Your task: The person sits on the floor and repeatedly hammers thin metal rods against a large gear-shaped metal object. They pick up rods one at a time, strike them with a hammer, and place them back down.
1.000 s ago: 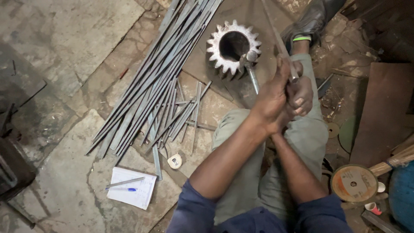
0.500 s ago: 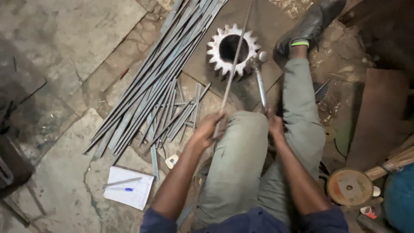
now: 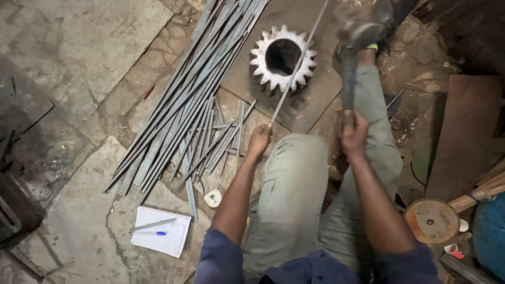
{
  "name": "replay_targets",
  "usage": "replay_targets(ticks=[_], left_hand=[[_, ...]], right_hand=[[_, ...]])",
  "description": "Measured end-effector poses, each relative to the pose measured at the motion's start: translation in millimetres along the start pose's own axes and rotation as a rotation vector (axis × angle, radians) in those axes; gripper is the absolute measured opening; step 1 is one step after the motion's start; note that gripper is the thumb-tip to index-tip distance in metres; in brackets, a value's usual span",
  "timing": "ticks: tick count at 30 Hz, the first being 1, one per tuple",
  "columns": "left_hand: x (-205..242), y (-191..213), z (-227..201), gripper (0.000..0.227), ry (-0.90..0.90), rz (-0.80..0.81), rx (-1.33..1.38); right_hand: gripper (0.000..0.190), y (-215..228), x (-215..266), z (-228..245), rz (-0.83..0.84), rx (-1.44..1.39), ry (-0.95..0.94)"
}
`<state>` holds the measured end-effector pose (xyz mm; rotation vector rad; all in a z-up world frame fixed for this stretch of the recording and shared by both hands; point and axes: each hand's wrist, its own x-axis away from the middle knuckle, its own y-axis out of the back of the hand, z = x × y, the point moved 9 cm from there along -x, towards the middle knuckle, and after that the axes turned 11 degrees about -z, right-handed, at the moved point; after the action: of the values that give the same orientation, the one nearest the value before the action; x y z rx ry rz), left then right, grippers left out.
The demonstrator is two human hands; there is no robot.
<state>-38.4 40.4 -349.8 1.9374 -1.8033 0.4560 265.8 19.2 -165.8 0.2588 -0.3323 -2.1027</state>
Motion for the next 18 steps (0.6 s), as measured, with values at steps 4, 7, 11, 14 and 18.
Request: replay_targets(ticks=[4,7,11,14,18], left_hand=[[18,20,11,0.039,-0.067,-0.025,-0.025],[26,37,12,0.04,-0.168,-0.096,-0.125],[50,62,43,0.037,0.001,-0.059,-0.028],[76,86,66,0.033,0.099,-0.055,0.024],[106,109,79,0.034,0.109,-0.094,0.014]], right_hand=[[0.039,-28,-7,-51,0.027,0.301,0.153],[0.04,-37,-16,-77,-0.019,0.343,-0.037],[0.042,-28,-17,-51,-0.061,0.148,-0.028],[0.039,-26,-16,-22,-0.079,0.148,0.166],[0.042,-41,-7,-33,-0.045,0.282,0.234]])
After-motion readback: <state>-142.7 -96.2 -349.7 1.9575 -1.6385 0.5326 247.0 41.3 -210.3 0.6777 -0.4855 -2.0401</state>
